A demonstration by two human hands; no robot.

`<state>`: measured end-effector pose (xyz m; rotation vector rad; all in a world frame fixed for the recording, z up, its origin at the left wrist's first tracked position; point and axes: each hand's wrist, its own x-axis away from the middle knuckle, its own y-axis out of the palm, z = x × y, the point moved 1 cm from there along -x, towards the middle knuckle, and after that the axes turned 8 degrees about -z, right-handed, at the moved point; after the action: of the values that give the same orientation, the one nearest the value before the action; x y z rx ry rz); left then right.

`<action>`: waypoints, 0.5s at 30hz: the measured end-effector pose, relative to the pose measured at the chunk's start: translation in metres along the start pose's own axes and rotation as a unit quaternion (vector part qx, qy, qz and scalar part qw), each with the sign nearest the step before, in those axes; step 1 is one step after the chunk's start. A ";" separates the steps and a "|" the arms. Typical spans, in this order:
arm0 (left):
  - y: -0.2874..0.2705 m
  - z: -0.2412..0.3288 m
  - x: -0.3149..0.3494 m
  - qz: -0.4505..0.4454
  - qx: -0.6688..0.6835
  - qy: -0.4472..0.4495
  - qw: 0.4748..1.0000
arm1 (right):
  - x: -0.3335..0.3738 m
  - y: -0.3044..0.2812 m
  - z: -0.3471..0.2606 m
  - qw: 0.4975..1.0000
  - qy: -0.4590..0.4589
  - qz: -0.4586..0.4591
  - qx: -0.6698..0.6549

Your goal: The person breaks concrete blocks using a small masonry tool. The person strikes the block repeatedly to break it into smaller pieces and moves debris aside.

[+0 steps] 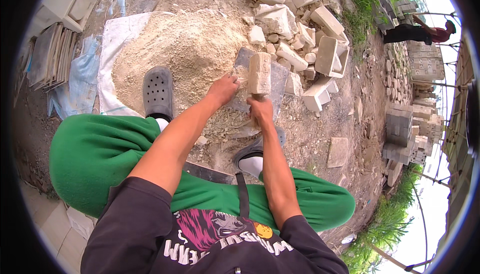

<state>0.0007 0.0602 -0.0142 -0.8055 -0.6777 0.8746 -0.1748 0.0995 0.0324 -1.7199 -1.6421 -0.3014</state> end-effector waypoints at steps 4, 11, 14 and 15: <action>-0.004 -0.001 0.002 0.007 -0.003 0.022 1.000 | -0.001 -0.009 -0.017 0.998 -0.043 0.020 0.046; -0.009 0.011 -0.004 0.017 0.002 0.049 0.999 | -0.028 -0.008 0.043 0.991 -0.095 0.050 0.084; -0.006 -0.002 0.002 -0.002 0.007 0.023 1.000 | -0.019 0.007 0.043 0.997 0.012 -0.012 -0.077; -0.006 -0.003 0.002 0.004 0.005 0.027 1.000 | -0.018 0.006 0.038 0.997 0.011 -0.013 -0.078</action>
<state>0.0069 0.0585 -0.0102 -0.8200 -0.6217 0.8591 -0.1836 0.1105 -0.0077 -1.8038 -1.6646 -0.4694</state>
